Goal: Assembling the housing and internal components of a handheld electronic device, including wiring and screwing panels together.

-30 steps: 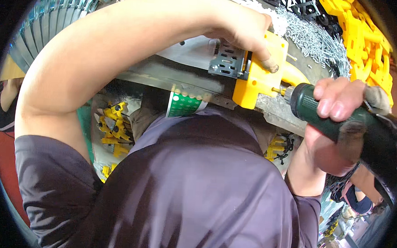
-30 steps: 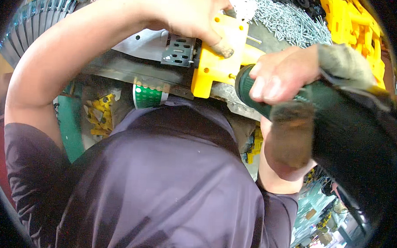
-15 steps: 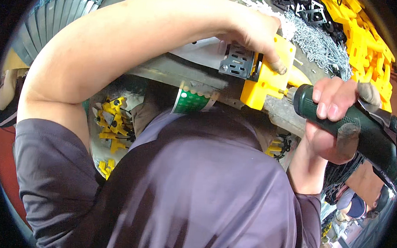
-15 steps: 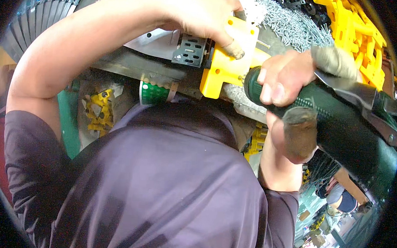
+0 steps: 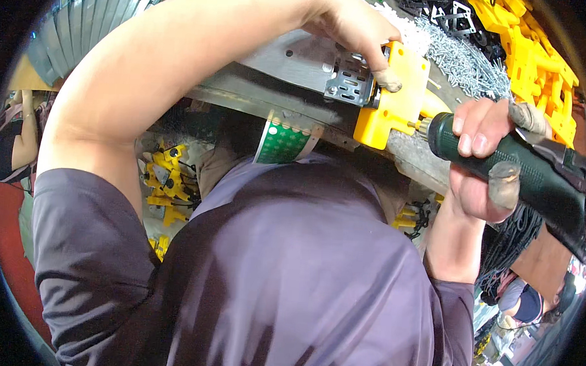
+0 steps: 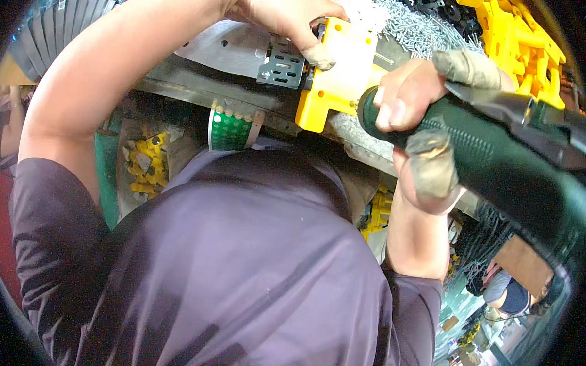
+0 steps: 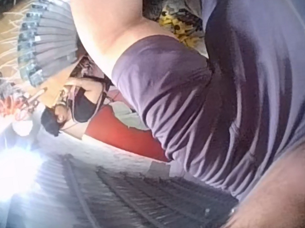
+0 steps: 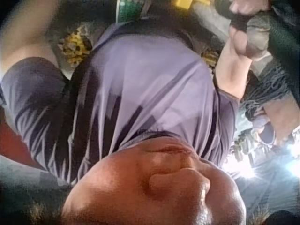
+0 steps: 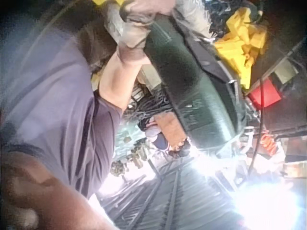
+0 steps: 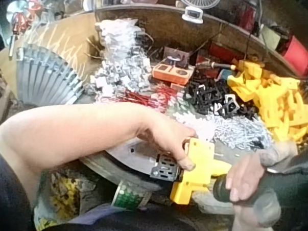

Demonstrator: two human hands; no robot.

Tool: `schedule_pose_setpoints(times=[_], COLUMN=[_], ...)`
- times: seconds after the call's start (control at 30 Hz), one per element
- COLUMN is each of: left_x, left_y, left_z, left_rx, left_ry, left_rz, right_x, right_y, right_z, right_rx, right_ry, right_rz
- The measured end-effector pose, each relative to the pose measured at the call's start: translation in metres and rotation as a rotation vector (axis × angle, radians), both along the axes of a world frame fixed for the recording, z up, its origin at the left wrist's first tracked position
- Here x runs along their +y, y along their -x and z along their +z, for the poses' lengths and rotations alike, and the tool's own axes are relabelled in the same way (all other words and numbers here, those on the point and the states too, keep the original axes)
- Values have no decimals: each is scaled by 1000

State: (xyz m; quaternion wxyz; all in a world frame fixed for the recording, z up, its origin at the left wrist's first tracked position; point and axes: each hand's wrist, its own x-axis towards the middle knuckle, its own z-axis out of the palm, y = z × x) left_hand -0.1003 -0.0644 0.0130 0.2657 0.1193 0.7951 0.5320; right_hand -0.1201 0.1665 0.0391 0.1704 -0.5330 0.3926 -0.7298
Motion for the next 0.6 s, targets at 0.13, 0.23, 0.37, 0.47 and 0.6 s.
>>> schedule_pose_setpoints(times=[0.13, 0.23, 0.37, 0.47, 0.6], left_x=[-2, 3, -1, 3, 4], left_y=[-11, -23, -25, -30, -36], left_z=[-10, -11, -13, -13, -5], left_rx=[0, -17, -57, 125, 68], left_ry=[30, -39, -35, 16, -64], left_rz=[184, 264, 253, 305, 322], right_x=[-1, 11, -17, -33, -43], right_y=[-6, -12, -29, -40, -28], right_z=[12, 40, 38, 19, 17], right_rx=[188, 99, 120, 38, 80], right_ry=[-50, -111, -80, -71, -102], right_rz=[-80, -4, 33, -23, 18])
